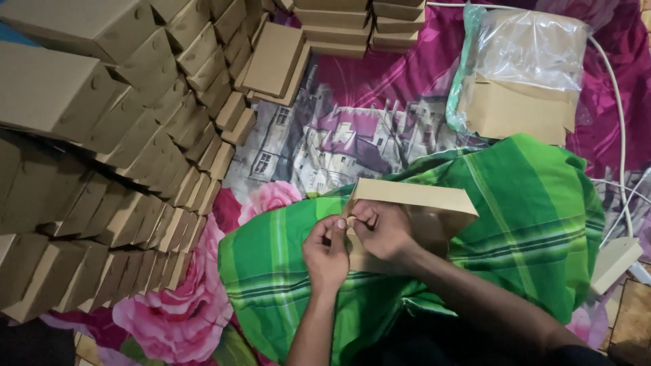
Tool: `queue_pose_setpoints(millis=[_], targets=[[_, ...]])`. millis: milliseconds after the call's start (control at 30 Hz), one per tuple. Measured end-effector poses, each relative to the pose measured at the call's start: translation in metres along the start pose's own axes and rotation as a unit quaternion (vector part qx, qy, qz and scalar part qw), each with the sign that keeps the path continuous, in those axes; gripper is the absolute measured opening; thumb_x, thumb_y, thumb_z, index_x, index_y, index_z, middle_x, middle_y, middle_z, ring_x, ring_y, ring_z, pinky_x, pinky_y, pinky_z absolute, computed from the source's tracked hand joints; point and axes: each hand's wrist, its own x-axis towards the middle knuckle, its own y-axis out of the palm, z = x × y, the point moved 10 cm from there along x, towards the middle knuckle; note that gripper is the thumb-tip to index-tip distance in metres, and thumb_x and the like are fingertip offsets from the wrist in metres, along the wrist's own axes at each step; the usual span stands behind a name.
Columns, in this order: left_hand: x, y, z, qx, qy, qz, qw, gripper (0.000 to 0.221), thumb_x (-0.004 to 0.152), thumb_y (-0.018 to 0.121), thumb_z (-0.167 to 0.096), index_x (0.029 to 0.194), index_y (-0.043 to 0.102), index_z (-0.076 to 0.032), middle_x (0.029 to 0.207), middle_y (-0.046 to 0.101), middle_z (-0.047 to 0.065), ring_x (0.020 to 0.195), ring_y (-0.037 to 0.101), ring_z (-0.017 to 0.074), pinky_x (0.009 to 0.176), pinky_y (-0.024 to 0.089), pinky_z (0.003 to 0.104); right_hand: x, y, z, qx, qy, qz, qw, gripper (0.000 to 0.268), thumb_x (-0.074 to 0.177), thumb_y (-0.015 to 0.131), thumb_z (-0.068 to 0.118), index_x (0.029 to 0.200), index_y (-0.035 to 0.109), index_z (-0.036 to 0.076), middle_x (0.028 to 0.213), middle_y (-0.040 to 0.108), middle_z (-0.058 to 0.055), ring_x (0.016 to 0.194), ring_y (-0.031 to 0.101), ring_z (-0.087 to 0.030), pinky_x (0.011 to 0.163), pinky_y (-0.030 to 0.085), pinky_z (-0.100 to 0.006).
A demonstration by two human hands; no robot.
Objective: Folding flat cardboard templates into small boxes and stacking them.
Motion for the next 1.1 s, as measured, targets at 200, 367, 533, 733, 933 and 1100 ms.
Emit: queue_pose_setpoints(millis=[200,367,533,733,933,1100], targets=[[-0.003,0.002,-0.007,-0.016,0.023,0.002,1.0,0.013,0.095,0.069,-0.004,0.095,0.082,-0.009,0.057,0.064,0.003,0.055,0.051,0.0101,0.057,0.049,0.027,0.008,0.004,-0.013,0.059,0.021,-0.019,0.998,0.018,0.082,0.075,0.01,0.1,0.073,0.008,0.075,0.072,-0.006,0.066,0.064,-0.016,0.063,0.054,-0.029],[-0.004,0.002,-0.016,0.004,0.058,0.014,0.998,0.011,0.093,0.073,-0.005,0.093,0.082,-0.011,0.056,0.061,0.001,0.056,0.051,0.0089,0.057,0.05,0.026,0.02,0.012,-0.036,0.061,0.021,-0.032,0.997,0.02,0.08,0.079,0.008,0.099,0.075,0.005,0.076,0.071,-0.007,0.068,0.065,-0.017,0.062,0.054,-0.03],[-0.005,0.0,-0.037,0.043,0.118,0.002,0.992,0.012,0.09,0.074,-0.005,0.09,0.083,-0.013,0.055,0.053,0.003,0.054,0.05,0.0116,0.055,0.05,0.03,0.019,0.01,-0.028,0.095,0.035,-0.009,0.995,0.018,0.084,0.076,0.007,0.101,0.073,0.004,0.072,0.07,-0.007,0.064,0.069,-0.018,0.062,0.056,-0.03],[-0.006,-0.001,-0.054,0.073,0.166,-0.005,0.983,0.01,0.089,0.076,-0.007,0.091,0.082,-0.014,0.059,0.057,0.004,0.056,0.06,0.0142,0.059,0.056,0.03,-0.008,-0.005,0.032,0.109,0.049,0.03,0.992,0.008,0.09,0.07,0.003,0.096,0.07,-0.003,0.072,0.064,-0.008,0.064,0.065,-0.02,0.067,0.054,-0.032],[-0.013,0.004,-0.08,0.122,0.271,0.006,0.955,0.011,0.094,0.07,-0.011,0.093,0.08,-0.016,0.074,0.076,0.005,0.071,0.076,0.0285,0.068,0.061,0.037,0.007,0.001,0.007,0.05,0.013,0.033,0.998,0.007,0.088,0.075,0.008,0.088,0.074,0.001,0.065,0.07,-0.01,0.058,0.063,-0.016,0.061,0.053,-0.031],[-0.025,0.016,-0.082,0.183,0.346,0.037,0.92,0.018,0.101,0.058,-0.016,0.105,0.071,-0.005,0.099,0.075,0.011,0.088,0.072,0.0299,0.077,0.057,0.04,-0.01,-0.01,0.05,-0.042,-0.164,0.022,0.985,0.039,0.093,0.065,0.016,0.057,0.048,0.016,0.049,0.047,0.005,0.05,0.042,-0.007,0.05,0.036,-0.031]])
